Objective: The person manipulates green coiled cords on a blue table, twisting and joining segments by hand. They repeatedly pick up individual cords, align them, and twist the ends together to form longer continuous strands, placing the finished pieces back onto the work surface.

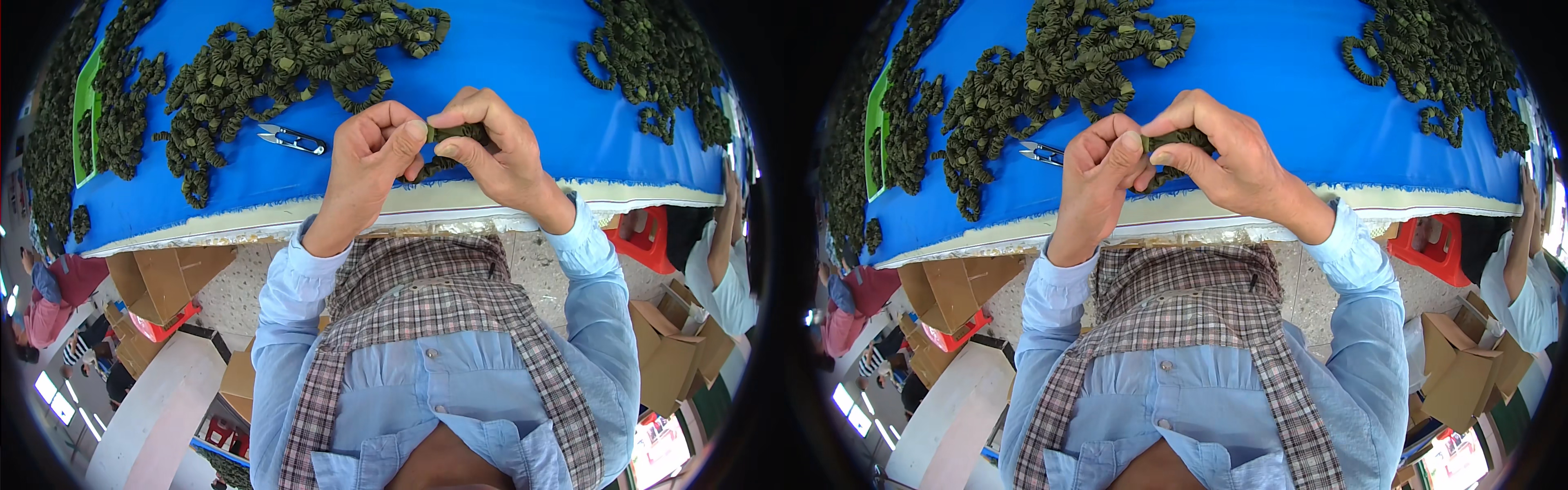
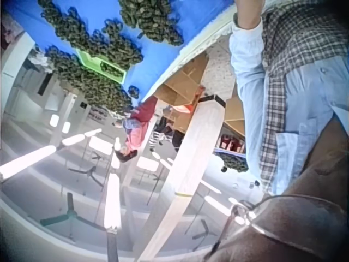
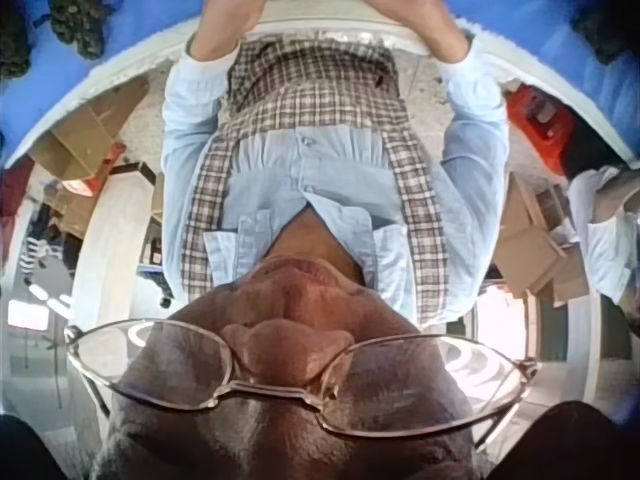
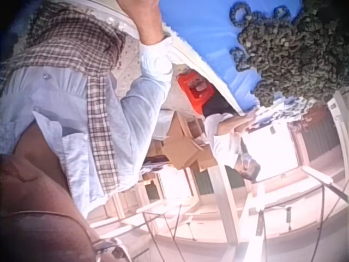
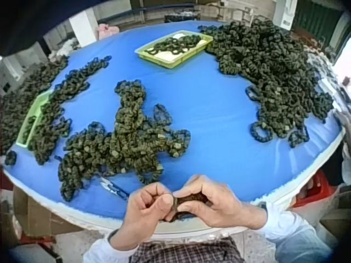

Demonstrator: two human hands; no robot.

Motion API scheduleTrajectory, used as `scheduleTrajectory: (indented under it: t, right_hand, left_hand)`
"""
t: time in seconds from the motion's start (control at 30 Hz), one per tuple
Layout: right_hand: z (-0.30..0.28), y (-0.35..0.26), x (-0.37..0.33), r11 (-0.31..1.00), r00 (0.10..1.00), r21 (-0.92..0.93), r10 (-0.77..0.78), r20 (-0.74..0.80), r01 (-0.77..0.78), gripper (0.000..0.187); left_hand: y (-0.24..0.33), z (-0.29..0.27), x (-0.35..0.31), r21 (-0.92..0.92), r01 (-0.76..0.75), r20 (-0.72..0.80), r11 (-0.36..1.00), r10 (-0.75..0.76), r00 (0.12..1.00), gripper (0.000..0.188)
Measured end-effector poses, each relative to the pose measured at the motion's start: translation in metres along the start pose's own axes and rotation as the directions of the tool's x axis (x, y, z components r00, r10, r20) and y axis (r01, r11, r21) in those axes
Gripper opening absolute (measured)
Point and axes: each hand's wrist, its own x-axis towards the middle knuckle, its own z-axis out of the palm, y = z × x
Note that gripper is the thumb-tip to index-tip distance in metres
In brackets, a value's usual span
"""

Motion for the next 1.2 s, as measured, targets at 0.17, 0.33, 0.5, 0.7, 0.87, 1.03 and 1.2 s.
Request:
scheduleTrajectory:
  t: [0.17,0.33,0.5,0.7,0.87,1.03,1.2]
  right_hand:
    - [-0.001,-0.009,0.004,0.983,1.000,-0.183,-0.007,0.013,0.009,0.033]
    - [-0.001,0.002,0.004,0.973,0.992,-0.195,-0.127,-0.014,0.122,0.029]
    - [-0.003,0.001,0.005,0.970,0.991,-0.208,-0.132,-0.012,0.127,0.024]
    - [-0.014,0.000,0.008,0.945,0.991,-0.304,-0.099,0.086,0.121,0.019]
    - [-0.013,-0.007,0.009,0.964,0.997,-0.265,0.037,0.063,-0.019,0.021]
    - [-0.004,-0.007,0.010,0.970,1.000,-0.245,-0.003,0.024,0.009,0.021]
    - [-0.004,0.001,0.007,0.971,0.997,-0.227,-0.073,-0.008,0.070,0.019]
  left_hand:
    - [0.001,0.008,0.000,0.037,-0.024,-0.052,0.999,0.026,0.998,0.027]
    - [-0.003,0.005,0.004,0.044,-0.058,-0.022,0.997,0.059,0.998,0.028]
    - [0.000,0.003,0.004,0.182,-0.086,-0.026,0.979,0.092,0.995,0.027]
    - [0.003,0.004,0.003,0.414,-0.165,-0.030,0.895,0.194,0.981,0.027]
    - [0.001,-0.001,0.005,0.346,-0.149,-0.025,0.926,0.167,0.986,0.030]
    - [0.001,0.001,0.006,0.301,-0.131,-0.023,0.945,0.145,0.989,0.031]
    - [0.000,0.003,0.007,0.351,-0.166,-0.031,0.922,0.188,0.982,0.032]
